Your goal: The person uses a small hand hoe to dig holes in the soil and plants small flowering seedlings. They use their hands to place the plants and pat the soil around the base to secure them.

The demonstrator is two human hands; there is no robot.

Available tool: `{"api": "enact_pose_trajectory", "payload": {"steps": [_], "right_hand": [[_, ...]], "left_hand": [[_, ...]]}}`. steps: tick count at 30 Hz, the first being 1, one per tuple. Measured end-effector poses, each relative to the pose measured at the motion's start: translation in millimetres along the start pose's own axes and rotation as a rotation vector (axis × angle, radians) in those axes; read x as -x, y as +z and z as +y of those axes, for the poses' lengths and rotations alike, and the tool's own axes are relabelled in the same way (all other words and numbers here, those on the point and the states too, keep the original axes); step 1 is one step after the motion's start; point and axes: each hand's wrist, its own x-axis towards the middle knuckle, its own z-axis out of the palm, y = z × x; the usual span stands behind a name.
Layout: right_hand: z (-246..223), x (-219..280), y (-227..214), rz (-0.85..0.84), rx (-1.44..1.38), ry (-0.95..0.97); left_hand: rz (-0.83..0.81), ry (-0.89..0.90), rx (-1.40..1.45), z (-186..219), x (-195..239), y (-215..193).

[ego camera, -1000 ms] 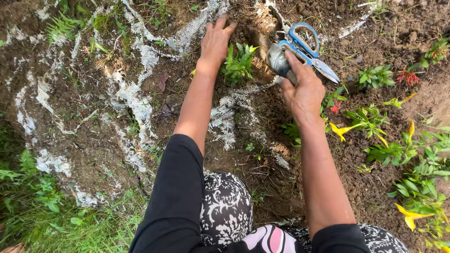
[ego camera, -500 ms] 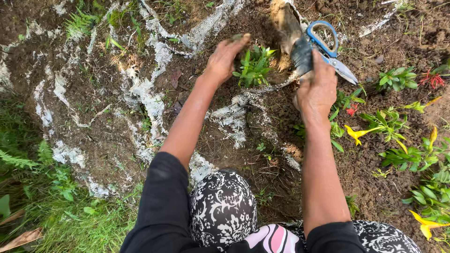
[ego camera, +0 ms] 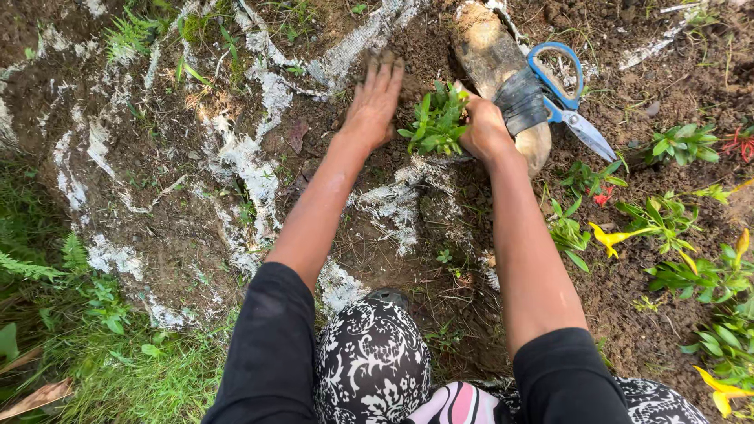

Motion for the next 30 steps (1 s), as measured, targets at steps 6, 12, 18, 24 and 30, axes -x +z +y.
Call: {"api": "enact_pose_trajectory", "payload": {"steps": [6, 12, 18, 24, 30], "right_hand": [[33.7, -32.2, 21.1, 0.045, 0.165, -0.013], [38.6, -34.8, 12.4, -0.062, -0.071, 0.032], [32.1, -20.8, -0.5, 0.09, 0.404, -0.031], [-1.8, 13.0, 26.9, 0.067, 1.099, -0.269], [-77.6, 109.2, 4.3, 0.414, 0.998, -0.549]], "left_hand": [[0.054, 0.066, 0.247, 11.1, 12.0, 31.8], [0.088, 0.08, 0.11, 11.1, 5.1, 41.2], [0.124, 0.094, 0.291, 7.0, 8.0, 33.3], [0.063, 0.104, 0.172, 6.5, -6.5, 10.9], [-0.04, -0.025, 0.269, 26.8, -30.1, -46.2]]}}
